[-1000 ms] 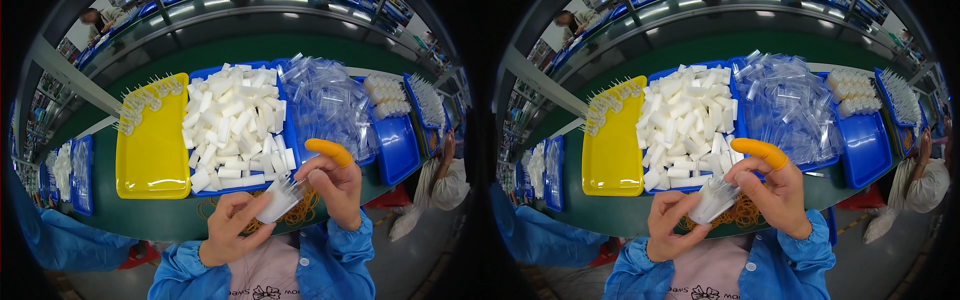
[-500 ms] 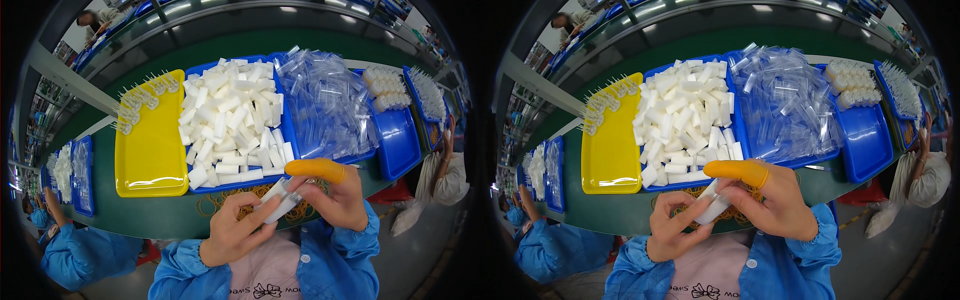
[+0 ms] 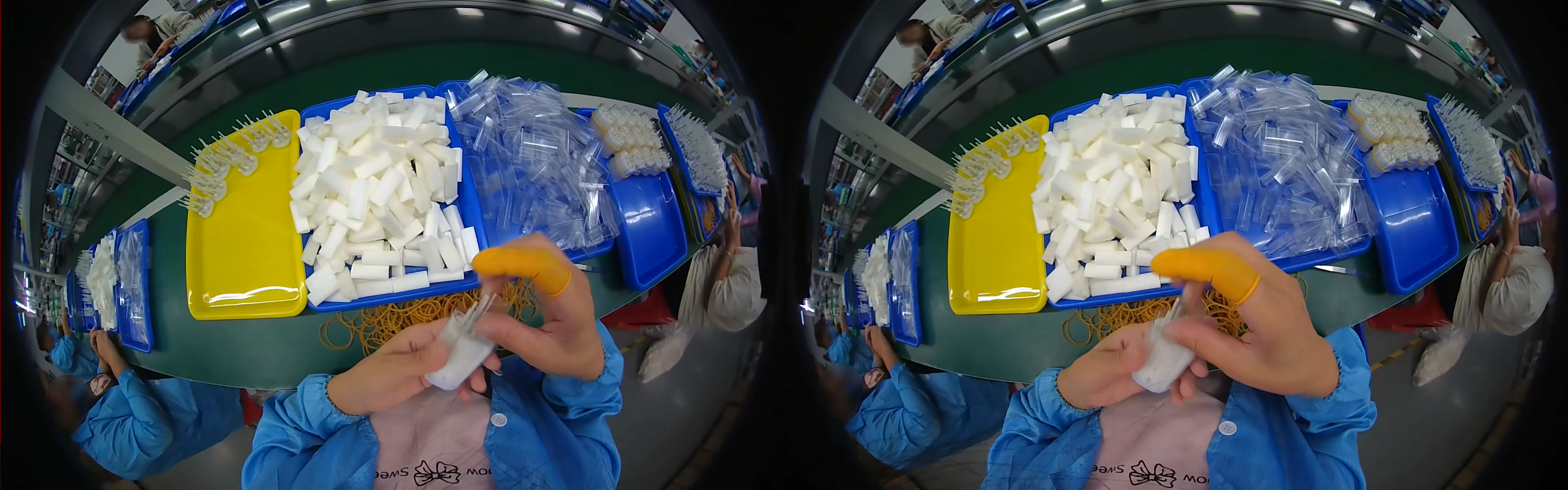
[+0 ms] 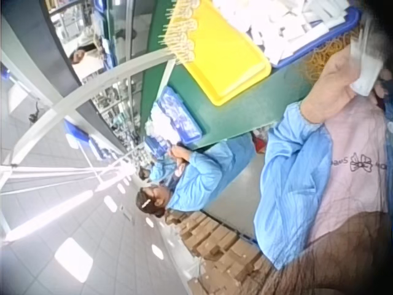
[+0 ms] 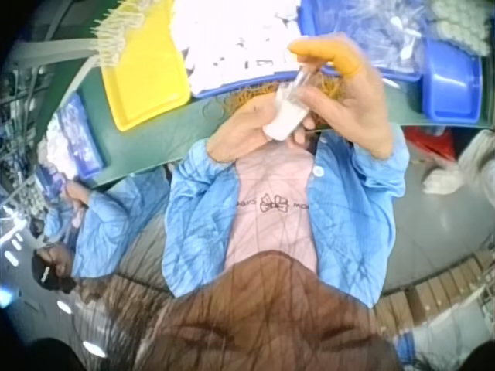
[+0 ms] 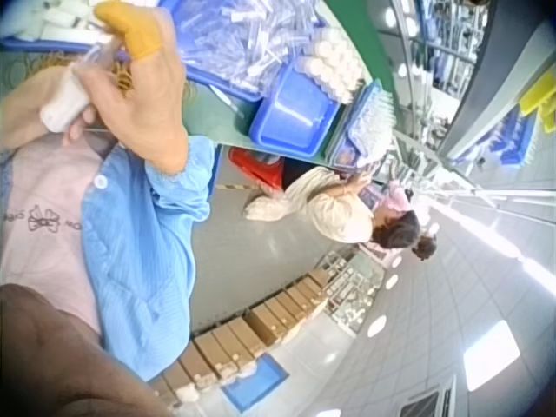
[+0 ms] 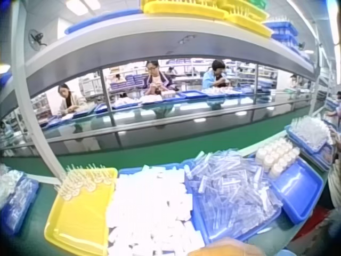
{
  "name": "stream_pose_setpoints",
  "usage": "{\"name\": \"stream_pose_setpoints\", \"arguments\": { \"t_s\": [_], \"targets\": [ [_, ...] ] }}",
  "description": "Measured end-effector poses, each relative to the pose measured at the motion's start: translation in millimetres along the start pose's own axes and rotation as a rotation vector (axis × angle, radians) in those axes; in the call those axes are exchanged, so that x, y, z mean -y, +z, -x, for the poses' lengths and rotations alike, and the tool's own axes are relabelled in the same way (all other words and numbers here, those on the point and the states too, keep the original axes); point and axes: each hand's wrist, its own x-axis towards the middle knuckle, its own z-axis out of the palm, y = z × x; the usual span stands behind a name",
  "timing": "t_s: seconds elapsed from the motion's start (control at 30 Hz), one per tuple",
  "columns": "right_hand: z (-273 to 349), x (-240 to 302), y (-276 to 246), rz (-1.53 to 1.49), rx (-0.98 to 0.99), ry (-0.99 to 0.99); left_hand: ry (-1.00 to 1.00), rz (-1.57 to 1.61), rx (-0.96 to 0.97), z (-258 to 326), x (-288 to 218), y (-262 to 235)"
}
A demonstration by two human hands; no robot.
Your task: The person assembles small white plastic components by inserting them into clear plastic sleeves. They then secure the bundle with a rubber band and use a tool to adjust the components inside the sleeve. The process is repeated for multiple units on a factory assembly line.
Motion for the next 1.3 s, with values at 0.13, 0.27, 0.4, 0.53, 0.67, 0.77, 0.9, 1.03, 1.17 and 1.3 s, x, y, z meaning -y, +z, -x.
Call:
{"name": "stream_pose_setpoints", "arguments": {
  "t_s": [0.13, 0.27, 0.4, 0.53, 0.67, 0.77, 0.9, 1.03, 1.17, 1.3],
  "targets": [
    [6, 3, 4, 0.108, 0.008, -0.092, 0.095, 0.043, -0.111, 4, 8, -5],
    [14, 6, 22, 0.09, 0.196, -0.1, 0.118, 0.089, -0.173, 7, 4, 4],
    [13, 6, 27, 0.114, 0.16, -0.07, 0.112, 0.117, -0.185, 9, 7, 2],
    [13, 2, 30, 0.197, 0.137, -0.124, 0.107, 0.086, -0.194, 9, 9, -3],
    [23, -2, 37, 0.294, 0.121, -0.209, 0.143, 0.102, -0.179, 11, 8, -1],
    [29, -5, 44, 0.342, 0.109, -0.289, 0.087, 0.165, -0.284, 12, 18, -11],
    [25, 4, 33, 0.135, 0.18, -0.192, 0.104, 0.225, -0.193, 13, 20, -10],
    [40, -11, 2, -0.038, -0.224, -0.017, 0.271, 0.196, -0.092, 13, 11, -7],
    [79, -52, -27, 0.014, -0.531, 0.471, 0.286, 0.089, -0.244, 27, 3, -14],
    [95, -94, -18, 0.474, -0.509, 0.367, 0.363, 0.15, -0.309, 29, 8, -24]
  ]
}}
